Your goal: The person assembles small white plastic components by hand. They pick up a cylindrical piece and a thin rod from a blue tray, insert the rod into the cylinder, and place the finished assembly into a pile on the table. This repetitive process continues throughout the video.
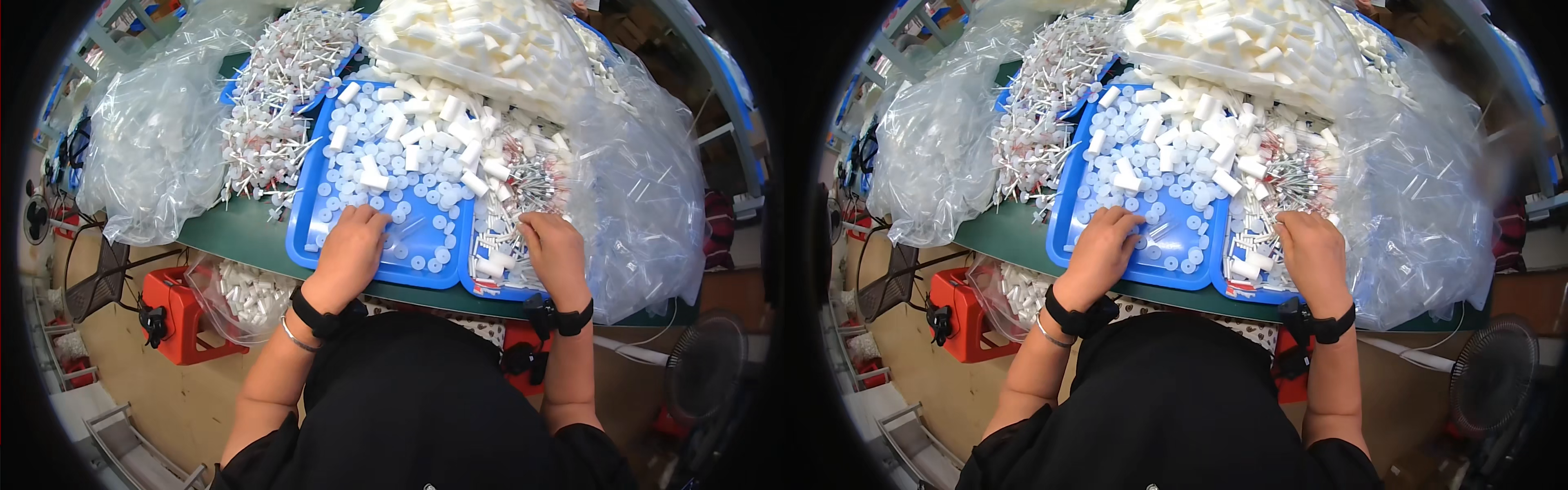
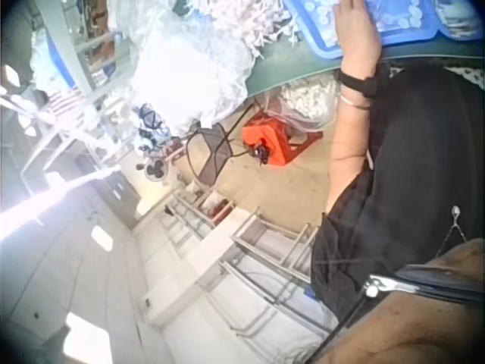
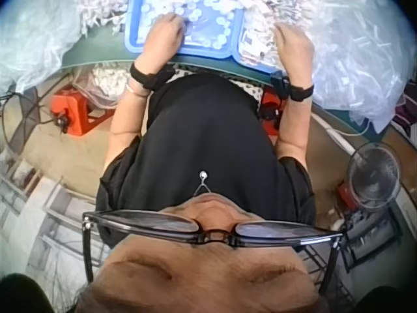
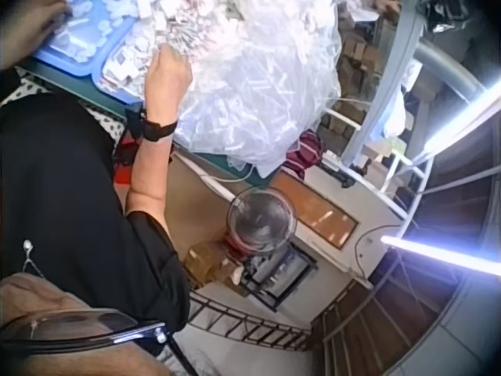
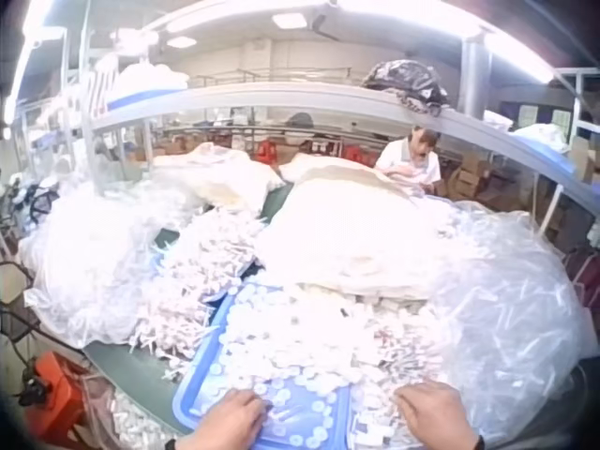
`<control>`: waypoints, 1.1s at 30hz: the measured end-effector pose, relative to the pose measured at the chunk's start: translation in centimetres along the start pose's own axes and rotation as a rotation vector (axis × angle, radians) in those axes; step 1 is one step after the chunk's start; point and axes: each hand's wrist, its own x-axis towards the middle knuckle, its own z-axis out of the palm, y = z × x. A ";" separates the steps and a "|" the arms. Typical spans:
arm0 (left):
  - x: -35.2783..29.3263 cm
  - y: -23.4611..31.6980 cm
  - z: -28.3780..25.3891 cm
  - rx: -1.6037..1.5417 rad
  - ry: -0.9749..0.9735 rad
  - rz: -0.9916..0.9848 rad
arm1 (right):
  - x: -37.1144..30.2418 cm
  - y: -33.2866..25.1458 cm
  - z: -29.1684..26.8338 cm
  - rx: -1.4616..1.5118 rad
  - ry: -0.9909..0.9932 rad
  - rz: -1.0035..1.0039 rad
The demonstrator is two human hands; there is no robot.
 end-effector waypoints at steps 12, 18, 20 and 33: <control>1.0 0.1 -1.1 -0.445 0.050 -0.185 | -0.4 1.9 1.2 -0.103 -0.159 -0.130; 1.0 3.1 -1.6 -1.377 -0.148 -0.544 | -0.2 2.1 0.9 -0.018 -0.073 -0.162; 0.6 3.5 -0.6 -1.497 -0.164 -0.568 | 0.0 1.7 0.4 0.008 0.006 -0.189; 0.5 6.1 3.5 -2.129 -0.337 -0.787 | -0.3 -3.4 -1.8 0.106 0.074 -0.310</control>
